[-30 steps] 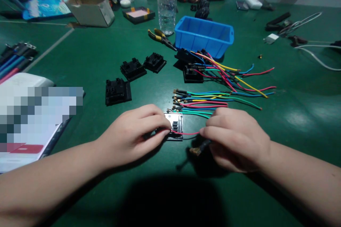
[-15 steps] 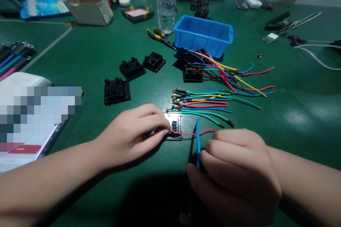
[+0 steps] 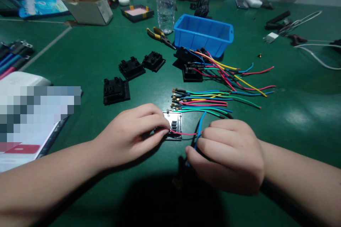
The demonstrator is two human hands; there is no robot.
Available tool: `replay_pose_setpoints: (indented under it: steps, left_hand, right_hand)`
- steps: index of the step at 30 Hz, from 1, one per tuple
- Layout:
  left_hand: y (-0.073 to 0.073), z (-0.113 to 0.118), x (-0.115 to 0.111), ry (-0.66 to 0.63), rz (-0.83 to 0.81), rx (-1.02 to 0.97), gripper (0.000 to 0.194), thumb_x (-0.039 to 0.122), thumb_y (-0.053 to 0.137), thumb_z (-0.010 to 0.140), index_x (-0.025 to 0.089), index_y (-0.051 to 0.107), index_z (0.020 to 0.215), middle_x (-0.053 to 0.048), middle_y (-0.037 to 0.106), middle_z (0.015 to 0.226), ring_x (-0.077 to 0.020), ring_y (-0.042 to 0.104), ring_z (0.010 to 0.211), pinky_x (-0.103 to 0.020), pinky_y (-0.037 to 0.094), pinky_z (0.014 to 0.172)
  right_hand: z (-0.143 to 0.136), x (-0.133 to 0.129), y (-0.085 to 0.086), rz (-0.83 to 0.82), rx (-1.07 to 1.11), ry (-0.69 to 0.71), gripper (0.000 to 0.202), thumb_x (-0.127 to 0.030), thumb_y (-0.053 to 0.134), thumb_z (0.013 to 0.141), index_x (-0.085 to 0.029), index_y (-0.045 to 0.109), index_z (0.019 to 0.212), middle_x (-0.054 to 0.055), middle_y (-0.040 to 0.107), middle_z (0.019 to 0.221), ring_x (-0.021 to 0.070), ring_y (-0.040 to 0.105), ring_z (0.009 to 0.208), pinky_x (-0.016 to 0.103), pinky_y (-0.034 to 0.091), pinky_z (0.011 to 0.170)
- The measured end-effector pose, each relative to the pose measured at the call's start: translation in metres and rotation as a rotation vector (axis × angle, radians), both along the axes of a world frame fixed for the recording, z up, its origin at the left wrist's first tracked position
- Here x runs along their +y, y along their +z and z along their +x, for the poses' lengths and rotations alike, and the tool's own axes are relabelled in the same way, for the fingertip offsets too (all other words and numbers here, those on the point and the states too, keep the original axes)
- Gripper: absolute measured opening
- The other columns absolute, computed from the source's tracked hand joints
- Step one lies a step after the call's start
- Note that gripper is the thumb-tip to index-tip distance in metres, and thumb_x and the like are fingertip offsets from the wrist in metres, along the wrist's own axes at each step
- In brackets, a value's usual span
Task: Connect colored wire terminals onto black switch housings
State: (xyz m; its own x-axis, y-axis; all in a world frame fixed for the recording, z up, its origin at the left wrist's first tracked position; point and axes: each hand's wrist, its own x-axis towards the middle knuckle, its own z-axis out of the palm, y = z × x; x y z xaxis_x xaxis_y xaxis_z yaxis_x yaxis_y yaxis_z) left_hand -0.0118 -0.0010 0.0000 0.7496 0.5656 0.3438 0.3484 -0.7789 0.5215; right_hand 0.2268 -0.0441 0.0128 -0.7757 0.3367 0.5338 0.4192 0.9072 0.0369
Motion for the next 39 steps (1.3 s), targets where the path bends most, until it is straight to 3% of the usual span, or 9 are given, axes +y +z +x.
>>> replay_pose_setpoints:
  steps: [4, 12, 18, 39]
  left_hand:
    - [-0.001, -0.001, 0.001, -0.014, 0.009, 0.002, 0.013, 0.010, 0.057, 0.092, 0.018, 0.066, 0.099, -0.002, 0.064, 0.092, -0.0098, 0.062, 0.084, -0.019, 0.050, 0.074]
    - [-0.002, -0.001, 0.001, -0.021, -0.002, -0.003, 0.014, 0.009, 0.056, 0.092, 0.017, 0.065, 0.100, -0.001, 0.063, 0.094, -0.0094, 0.061, 0.086, -0.018, 0.048, 0.076]
    - [-0.002, -0.001, 0.000, -0.023, -0.007, -0.007, 0.015, 0.009, 0.056, 0.093, 0.017, 0.065, 0.101, -0.001, 0.062, 0.094, -0.0091, 0.060, 0.087, -0.018, 0.047, 0.077]
    - [-0.004, -0.002, 0.001, -0.029, -0.009, -0.016, 0.014, 0.009, 0.057, 0.092, 0.017, 0.065, 0.101, 0.000, 0.062, 0.094, -0.0083, 0.059, 0.087, -0.017, 0.047, 0.078]
  right_hand:
    - [0.004, 0.003, -0.008, 0.021, -0.028, -0.011, 0.023, -0.023, 0.048, 0.094, -0.020, 0.068, 0.083, -0.003, 0.055, 0.055, 0.0131, 0.043, 0.051, 0.034, 0.030, 0.048]
    - [0.009, 0.008, -0.014, 0.007, -0.027, 0.010, 0.014, -0.021, 0.055, 0.092, -0.018, 0.069, 0.092, -0.002, 0.059, 0.061, 0.0149, 0.046, 0.056, 0.034, 0.030, 0.052]
    - [0.010, 0.009, -0.014, 0.008, -0.014, 0.002, 0.010, -0.025, 0.063, 0.090, -0.018, 0.070, 0.091, -0.001, 0.063, 0.065, 0.0152, 0.050, 0.059, 0.033, 0.034, 0.054]
    - [0.009, 0.011, -0.011, 0.021, 0.029, -0.012, 0.015, -0.023, 0.058, 0.093, -0.015, 0.069, 0.086, -0.001, 0.061, 0.062, 0.0133, 0.049, 0.057, 0.031, 0.035, 0.054]
